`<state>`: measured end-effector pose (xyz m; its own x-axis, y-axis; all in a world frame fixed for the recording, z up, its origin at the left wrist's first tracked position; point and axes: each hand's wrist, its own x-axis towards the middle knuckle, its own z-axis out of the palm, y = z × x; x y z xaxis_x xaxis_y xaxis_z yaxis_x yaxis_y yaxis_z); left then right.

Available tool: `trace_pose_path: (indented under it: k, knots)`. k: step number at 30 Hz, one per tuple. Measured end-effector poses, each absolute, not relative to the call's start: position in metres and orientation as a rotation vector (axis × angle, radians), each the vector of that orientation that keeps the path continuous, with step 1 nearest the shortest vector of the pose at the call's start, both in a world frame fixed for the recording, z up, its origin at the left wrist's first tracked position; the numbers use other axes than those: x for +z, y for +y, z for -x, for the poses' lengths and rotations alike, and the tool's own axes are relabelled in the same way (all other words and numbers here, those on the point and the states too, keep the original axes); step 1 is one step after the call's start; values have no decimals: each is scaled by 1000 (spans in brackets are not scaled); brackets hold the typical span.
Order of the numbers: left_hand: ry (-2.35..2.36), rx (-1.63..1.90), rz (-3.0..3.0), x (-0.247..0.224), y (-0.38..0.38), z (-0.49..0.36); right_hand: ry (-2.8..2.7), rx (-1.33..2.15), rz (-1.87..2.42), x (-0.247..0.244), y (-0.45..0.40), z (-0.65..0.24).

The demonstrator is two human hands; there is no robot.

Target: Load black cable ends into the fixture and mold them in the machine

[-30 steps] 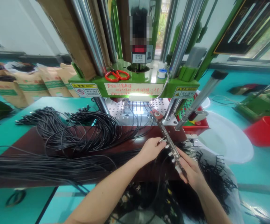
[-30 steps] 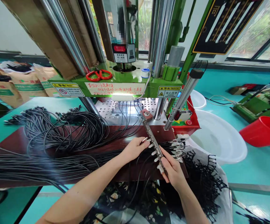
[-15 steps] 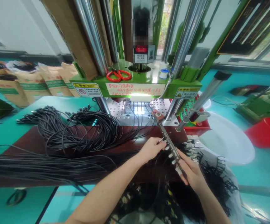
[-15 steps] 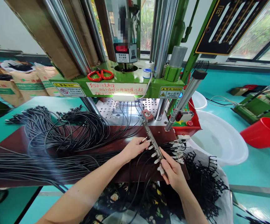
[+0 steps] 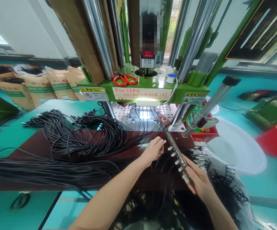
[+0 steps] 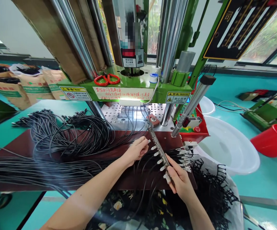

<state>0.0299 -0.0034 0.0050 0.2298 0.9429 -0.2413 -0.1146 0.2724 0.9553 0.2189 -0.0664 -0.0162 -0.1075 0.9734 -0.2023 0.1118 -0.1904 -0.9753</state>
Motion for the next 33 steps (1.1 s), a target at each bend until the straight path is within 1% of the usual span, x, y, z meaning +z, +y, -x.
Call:
trace_pose_path:
  k: [5, 14, 19, 24, 28, 30, 31, 33]
  knots:
    - [1029, 921, -1014, 3, -3, -30, -1325, 1406, 1396, -18, -66, -220]
    - [1038, 1051, -1126, -11, 4, -30, -1480, 1342, 1484, -14, -67, -212]
    - [1054, 1007, -1157, -15, 16, -33, -1519, 1418, 1467, -13, -61, -212]
    - [1308, 852, -1544, -1, 30, -26, -1388, 1396, 1558, -1, -43, -213]
    - [1483, 898, -1879, 19, 38, 0, -1499, 1384, 1674, 8, -29, -214]
    - [1612, 1003, -1873, 23, 45, 20, -1751, 1251, 1815, 13, -26, -212]
    - [1686, 1069, -1830, 21, 50, 30, -1937, 1086, 1895, 17, -26, -210]
    - [1790, 1192, -1640, 14, 62, 47, -2335, 585, 1996, 30, -25, -204]
